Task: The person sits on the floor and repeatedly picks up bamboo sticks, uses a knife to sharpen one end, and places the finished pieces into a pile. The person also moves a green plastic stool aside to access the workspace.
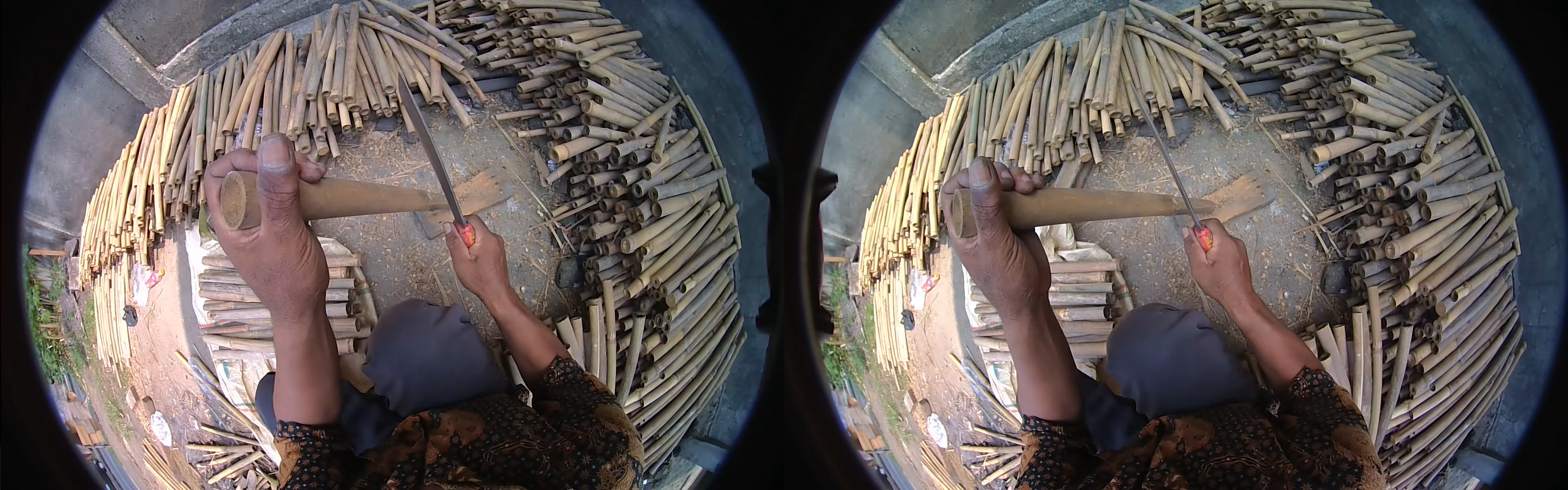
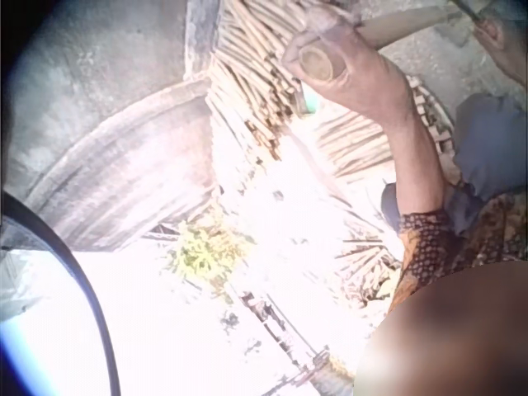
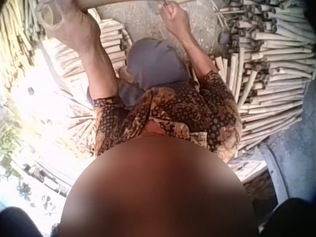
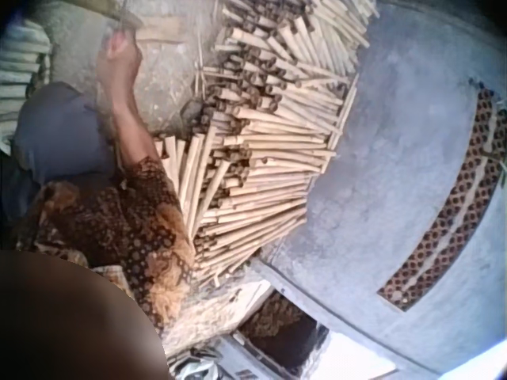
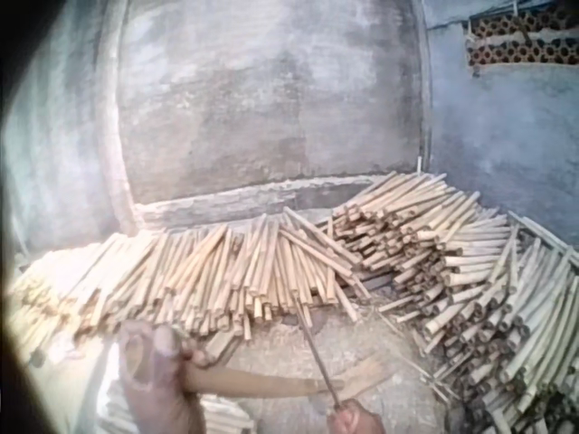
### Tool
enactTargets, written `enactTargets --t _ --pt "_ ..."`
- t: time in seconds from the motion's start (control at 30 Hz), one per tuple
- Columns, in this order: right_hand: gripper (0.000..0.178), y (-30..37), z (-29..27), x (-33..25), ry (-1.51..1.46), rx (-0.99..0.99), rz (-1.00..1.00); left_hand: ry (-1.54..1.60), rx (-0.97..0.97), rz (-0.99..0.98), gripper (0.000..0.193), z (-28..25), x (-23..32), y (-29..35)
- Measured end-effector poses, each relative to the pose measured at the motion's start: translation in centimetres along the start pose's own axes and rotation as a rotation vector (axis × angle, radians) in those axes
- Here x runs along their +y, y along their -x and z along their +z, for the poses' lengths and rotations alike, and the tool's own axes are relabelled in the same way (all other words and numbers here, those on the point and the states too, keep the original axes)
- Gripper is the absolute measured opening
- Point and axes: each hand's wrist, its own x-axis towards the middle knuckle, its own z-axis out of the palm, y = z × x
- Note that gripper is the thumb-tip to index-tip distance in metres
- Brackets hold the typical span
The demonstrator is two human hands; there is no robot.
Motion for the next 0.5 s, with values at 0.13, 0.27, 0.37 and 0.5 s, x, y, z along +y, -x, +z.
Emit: enactTargets --t 0.13,0.27,0.37,0.5 --pt "0.024 0.3 0.8 1.3 0.029 0.03 -0.133 0.006 0.045 -0.049 0.03 0.3 0.1 0.4" --pt "0.027 -0.6 2.1 6.4 0.324 -0.026 0.112 0.002 0.103 -0.036 0.035 -0.8 -0.1 0.6" --pt "0.029 0.1 1.9 7.7 0.273 -0.017 0.19 0.092 0.172 0.109 0.036 -2.0 -1.0 0.8" --pt "0.03 1.7 1.5 5.1 0.119 -0.08 0.02 0.062 0.2 0.08 0.038 -4.0 -1.8 1.6"
